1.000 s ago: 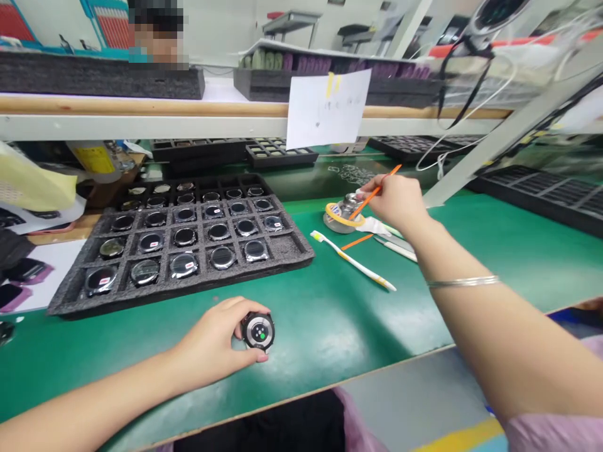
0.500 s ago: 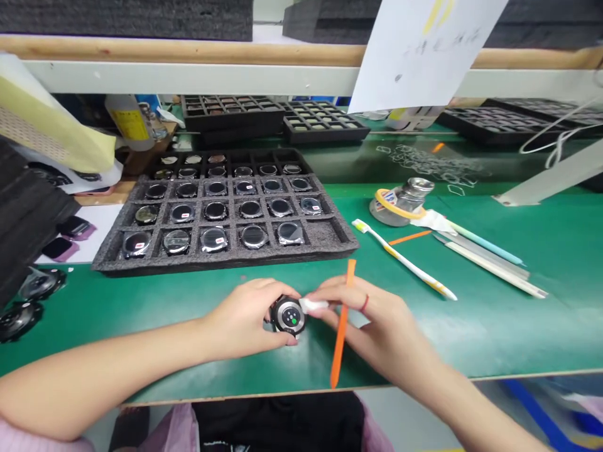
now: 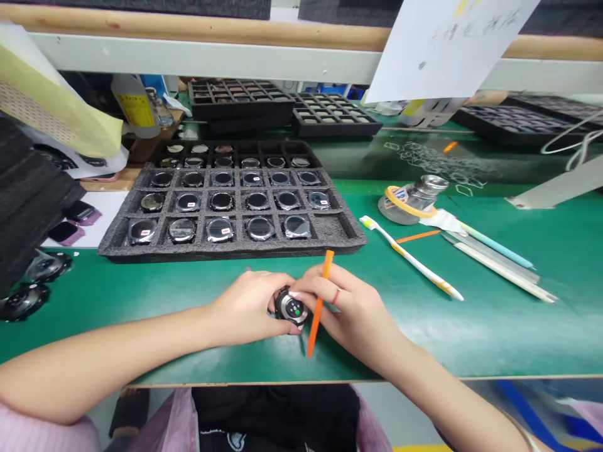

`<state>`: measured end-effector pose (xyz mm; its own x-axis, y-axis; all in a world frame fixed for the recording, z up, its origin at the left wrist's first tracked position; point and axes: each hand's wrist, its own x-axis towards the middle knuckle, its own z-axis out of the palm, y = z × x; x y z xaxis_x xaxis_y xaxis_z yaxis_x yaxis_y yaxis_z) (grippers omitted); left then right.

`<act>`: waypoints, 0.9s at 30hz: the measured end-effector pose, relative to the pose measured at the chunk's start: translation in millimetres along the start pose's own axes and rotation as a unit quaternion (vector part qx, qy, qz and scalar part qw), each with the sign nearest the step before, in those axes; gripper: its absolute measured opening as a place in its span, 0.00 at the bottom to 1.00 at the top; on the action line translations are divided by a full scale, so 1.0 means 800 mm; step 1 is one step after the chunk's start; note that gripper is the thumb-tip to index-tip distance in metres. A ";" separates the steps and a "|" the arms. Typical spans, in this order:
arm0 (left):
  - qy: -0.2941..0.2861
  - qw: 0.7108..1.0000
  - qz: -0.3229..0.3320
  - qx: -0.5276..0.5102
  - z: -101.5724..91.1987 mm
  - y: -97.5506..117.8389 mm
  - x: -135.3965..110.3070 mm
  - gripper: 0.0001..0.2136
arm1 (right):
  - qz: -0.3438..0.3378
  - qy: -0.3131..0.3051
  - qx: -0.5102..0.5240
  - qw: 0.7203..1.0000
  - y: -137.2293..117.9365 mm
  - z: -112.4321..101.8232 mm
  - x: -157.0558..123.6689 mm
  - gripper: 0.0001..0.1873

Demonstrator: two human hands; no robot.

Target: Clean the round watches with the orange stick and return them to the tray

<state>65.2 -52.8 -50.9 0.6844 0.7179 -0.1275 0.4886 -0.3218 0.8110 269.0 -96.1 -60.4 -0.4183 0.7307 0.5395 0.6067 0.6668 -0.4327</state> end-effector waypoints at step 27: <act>-0.027 0.999 -0.012 -0.015 -0.001 -0.001 0.003 0.16 | 0.034 -0.073 -0.005 0.997 -0.007 -0.011 0.014 0.10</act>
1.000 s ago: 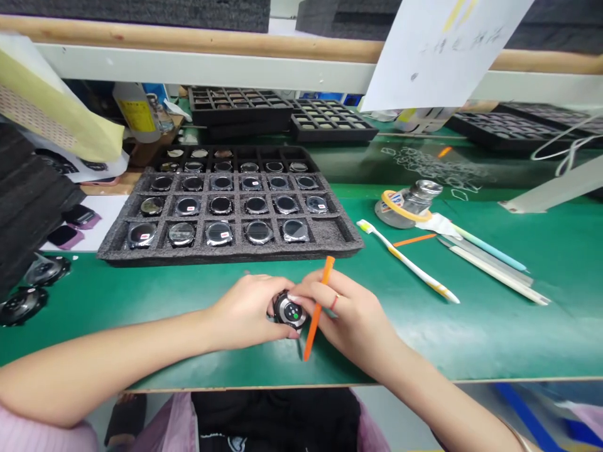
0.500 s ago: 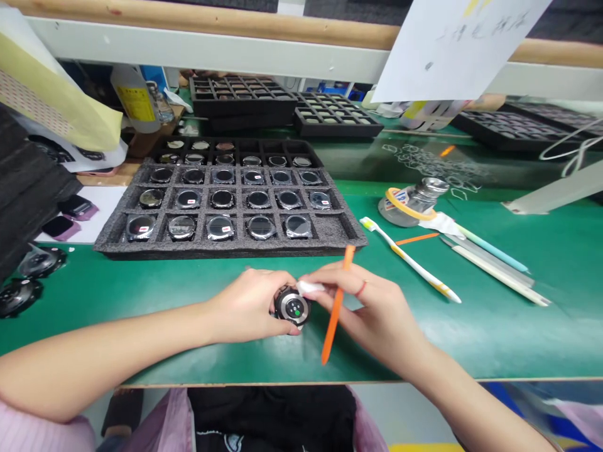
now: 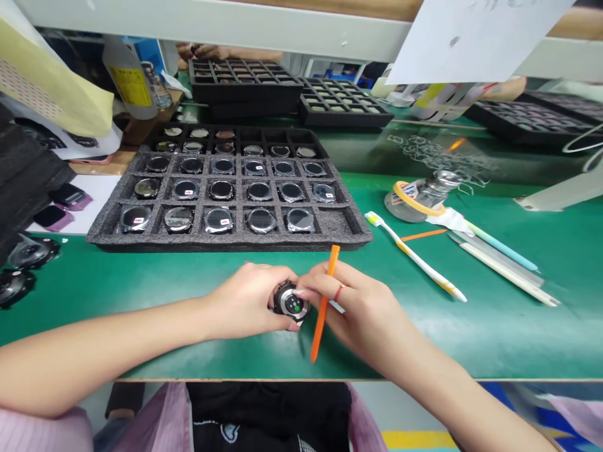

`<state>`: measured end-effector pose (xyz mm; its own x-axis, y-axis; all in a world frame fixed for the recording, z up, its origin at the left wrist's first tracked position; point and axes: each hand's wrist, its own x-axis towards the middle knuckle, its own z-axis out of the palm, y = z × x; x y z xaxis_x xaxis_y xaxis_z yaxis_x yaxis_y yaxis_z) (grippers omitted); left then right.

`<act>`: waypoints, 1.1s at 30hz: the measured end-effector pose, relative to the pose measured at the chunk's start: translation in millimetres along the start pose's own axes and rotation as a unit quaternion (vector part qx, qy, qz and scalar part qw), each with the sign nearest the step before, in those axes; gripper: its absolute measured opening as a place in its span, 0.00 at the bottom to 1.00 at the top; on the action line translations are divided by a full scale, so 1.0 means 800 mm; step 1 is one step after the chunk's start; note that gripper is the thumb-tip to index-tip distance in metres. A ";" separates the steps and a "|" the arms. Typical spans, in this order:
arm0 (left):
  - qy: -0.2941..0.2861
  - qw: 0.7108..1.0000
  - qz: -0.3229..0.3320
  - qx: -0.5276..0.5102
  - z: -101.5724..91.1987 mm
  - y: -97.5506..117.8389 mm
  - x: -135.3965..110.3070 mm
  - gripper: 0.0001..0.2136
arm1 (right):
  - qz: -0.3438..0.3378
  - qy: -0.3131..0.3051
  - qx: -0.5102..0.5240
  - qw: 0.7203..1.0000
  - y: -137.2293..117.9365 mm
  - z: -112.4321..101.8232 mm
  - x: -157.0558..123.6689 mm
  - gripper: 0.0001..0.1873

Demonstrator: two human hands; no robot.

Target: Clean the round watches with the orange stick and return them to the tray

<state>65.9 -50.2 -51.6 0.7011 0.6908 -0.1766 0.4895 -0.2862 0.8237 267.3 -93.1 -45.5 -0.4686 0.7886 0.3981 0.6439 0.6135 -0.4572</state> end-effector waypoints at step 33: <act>-0.013 0.999 -0.035 -0.007 -0.004 0.003 0.000 0.17 | -0.017 0.008 0.010 1.000 0.006 -0.005 -0.004 0.09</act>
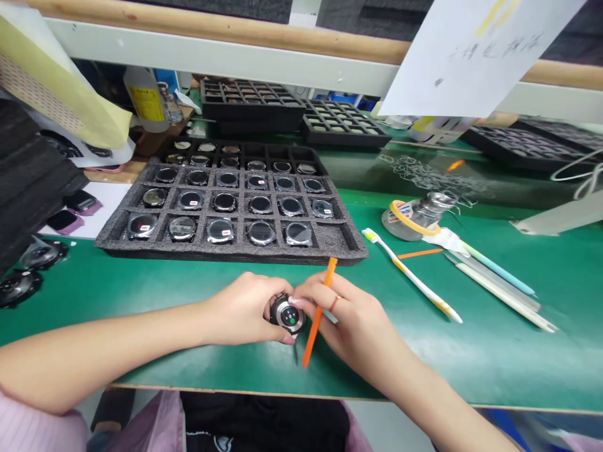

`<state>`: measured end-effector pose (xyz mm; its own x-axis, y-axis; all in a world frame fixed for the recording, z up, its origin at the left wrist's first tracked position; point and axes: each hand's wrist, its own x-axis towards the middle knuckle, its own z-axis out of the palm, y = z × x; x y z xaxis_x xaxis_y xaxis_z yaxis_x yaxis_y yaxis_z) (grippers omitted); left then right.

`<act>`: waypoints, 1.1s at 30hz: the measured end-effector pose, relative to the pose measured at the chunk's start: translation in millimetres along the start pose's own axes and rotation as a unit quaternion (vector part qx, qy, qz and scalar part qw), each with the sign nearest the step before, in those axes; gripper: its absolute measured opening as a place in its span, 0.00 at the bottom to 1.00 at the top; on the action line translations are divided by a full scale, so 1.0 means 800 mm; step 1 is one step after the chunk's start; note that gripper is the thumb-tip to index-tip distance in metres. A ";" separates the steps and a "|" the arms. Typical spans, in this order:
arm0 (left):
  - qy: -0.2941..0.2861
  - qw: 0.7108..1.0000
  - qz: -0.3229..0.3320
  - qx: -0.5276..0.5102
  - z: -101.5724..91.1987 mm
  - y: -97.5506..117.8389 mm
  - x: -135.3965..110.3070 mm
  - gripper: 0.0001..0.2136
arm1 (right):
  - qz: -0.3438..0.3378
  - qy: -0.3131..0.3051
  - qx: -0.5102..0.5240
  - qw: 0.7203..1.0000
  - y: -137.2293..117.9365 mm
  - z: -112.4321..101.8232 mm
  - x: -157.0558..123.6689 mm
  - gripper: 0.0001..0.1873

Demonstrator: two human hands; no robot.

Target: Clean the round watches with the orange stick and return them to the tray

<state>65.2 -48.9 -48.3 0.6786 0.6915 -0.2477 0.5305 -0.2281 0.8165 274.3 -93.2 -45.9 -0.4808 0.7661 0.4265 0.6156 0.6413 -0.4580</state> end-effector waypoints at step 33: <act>0.024 0.998 0.062 0.001 0.006 -0.012 0.000 0.20 | 0.103 0.103 0.021 0.989 0.002 -0.012 0.002 0.02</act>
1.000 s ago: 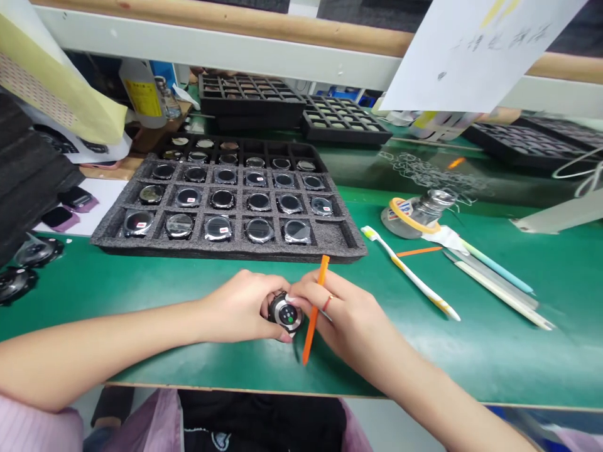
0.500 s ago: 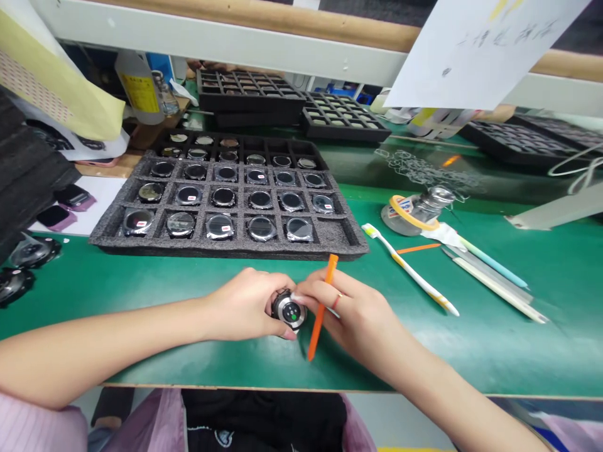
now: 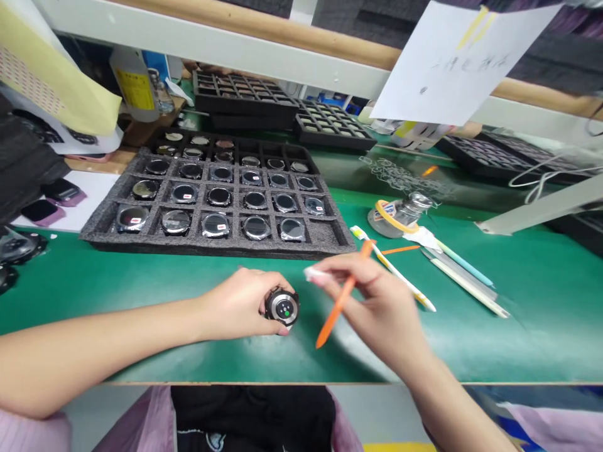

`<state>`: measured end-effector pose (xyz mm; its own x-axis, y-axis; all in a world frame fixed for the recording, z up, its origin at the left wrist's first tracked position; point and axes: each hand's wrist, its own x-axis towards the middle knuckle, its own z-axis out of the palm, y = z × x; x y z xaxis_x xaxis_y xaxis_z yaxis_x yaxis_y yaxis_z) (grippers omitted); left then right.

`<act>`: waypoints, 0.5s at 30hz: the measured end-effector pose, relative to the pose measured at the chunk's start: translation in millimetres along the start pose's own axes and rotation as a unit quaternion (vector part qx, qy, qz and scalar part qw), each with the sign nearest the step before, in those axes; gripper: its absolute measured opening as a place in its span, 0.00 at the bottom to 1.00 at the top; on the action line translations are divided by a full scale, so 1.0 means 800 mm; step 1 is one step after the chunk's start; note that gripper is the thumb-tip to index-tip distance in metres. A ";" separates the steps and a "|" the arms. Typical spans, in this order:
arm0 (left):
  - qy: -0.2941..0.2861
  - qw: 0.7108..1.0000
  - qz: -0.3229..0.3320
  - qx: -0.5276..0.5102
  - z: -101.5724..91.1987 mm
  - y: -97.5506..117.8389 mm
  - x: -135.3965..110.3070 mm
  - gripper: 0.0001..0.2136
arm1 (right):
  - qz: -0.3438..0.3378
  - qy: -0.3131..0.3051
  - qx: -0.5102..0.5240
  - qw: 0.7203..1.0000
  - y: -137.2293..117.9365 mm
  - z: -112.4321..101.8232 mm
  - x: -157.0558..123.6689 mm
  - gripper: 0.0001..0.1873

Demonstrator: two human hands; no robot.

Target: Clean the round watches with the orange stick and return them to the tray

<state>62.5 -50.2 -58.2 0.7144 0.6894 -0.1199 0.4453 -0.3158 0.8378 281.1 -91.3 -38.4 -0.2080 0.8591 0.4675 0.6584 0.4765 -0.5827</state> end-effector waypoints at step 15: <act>-0.030 0.999 0.007 0.005 -0.008 0.006 -0.002 0.27 | 0.102 0.184 -0.053 0.976 -0.009 -0.017 -0.048 0.09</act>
<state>59.7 -48.4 -50.6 0.7523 0.6438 -0.1399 0.4401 -0.3330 0.8339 293.8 -130.4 -43.0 0.1958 0.7999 0.5673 0.7345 0.2637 -0.6253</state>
